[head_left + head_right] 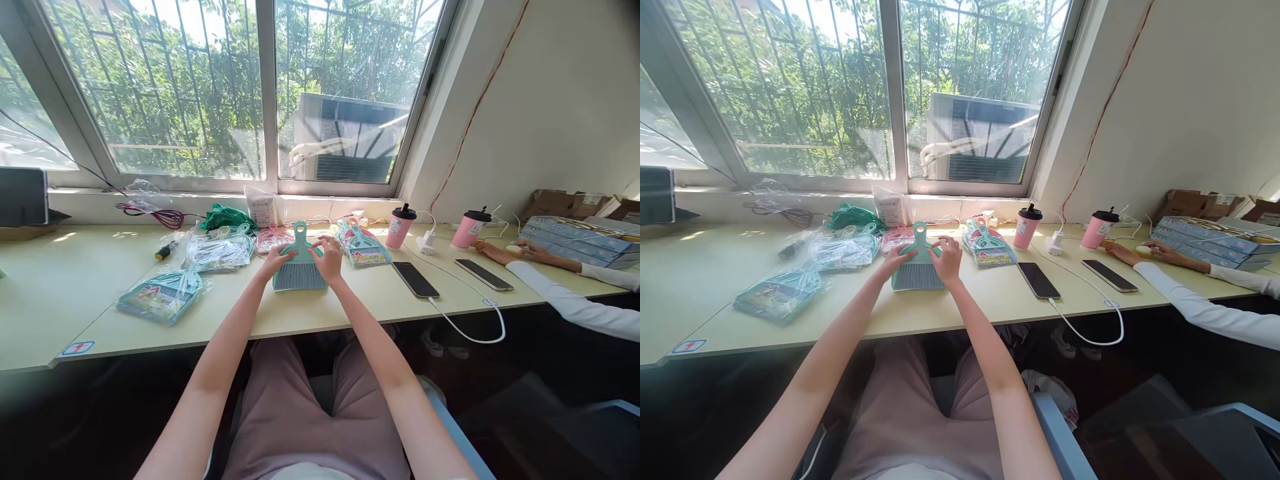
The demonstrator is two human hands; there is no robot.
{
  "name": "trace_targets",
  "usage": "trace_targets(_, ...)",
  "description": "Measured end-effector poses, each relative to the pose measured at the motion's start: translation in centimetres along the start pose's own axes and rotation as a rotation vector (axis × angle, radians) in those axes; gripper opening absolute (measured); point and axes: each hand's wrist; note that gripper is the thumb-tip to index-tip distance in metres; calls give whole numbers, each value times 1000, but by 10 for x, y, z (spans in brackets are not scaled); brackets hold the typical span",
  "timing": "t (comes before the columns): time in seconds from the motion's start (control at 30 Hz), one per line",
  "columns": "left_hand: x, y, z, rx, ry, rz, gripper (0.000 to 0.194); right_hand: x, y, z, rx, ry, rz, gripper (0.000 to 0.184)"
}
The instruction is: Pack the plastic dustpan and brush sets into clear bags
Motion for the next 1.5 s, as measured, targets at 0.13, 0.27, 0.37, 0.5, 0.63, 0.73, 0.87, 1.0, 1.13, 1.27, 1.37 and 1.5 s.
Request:
trace_targets(0.13, -4, 0, 1, -39, -12, -21, 52, -9, -16, 12, -101, -309, -240, 44)
trace_targets(0.27, -5, 1, -2, -22, -8, -17, 56, -18, -20, 15, -192, -404, -350, 37)
trace_targets(0.37, -5, 2, -4, 36, -28, -3, 57, -19, -15, 13, -267, -351, -344, 35)
trace_targets(0.5, -6, 2, -1, 94, -31, 35, 54, -16, -10, 5, -334, -239, -350, 35)
trace_targets(0.63, -8, 3, 4, 55, -54, 54, 51, -17, -9, -3, -387, -175, -341, 35)
trace_targets(0.73, -8, 4, 5, 42, -72, 54, 51, -20, -10, -3, -399, -183, -347, 38)
trace_targets(0.87, -4, 3, 2, 81, -31, 64, 53, -23, -14, 13, -264, -420, -415, 47)
trace_targets(1.0, 9, -1, -6, 186, 119, 188, 59, -21, -10, 46, -193, -400, -353, 53)
trace_targets(1.13, 24, -8, -20, 112, 206, 299, 59, -20, 3, 71, -172, 178, -417, 31)
trace_targets(1.27, 31, -11, -30, 145, 223, 359, 59, -21, 8, 74, -82, 348, -576, 29)
trace_targets(1.37, 31, -10, -29, 183, 268, 420, 61, -21, 5, 72, -62, 323, -584, 26)
trace_targets(1.5, 29, -9, -26, 266, 274, 434, 70, -23, 4, 70, -117, 323, -561, 34)
Point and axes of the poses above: each hand's wrist, its own y-axis away from the middle knuckle, its own x-axis out of the back of the hand, z = x × y, and after that the axes turned 14 degrees about y, right-handed
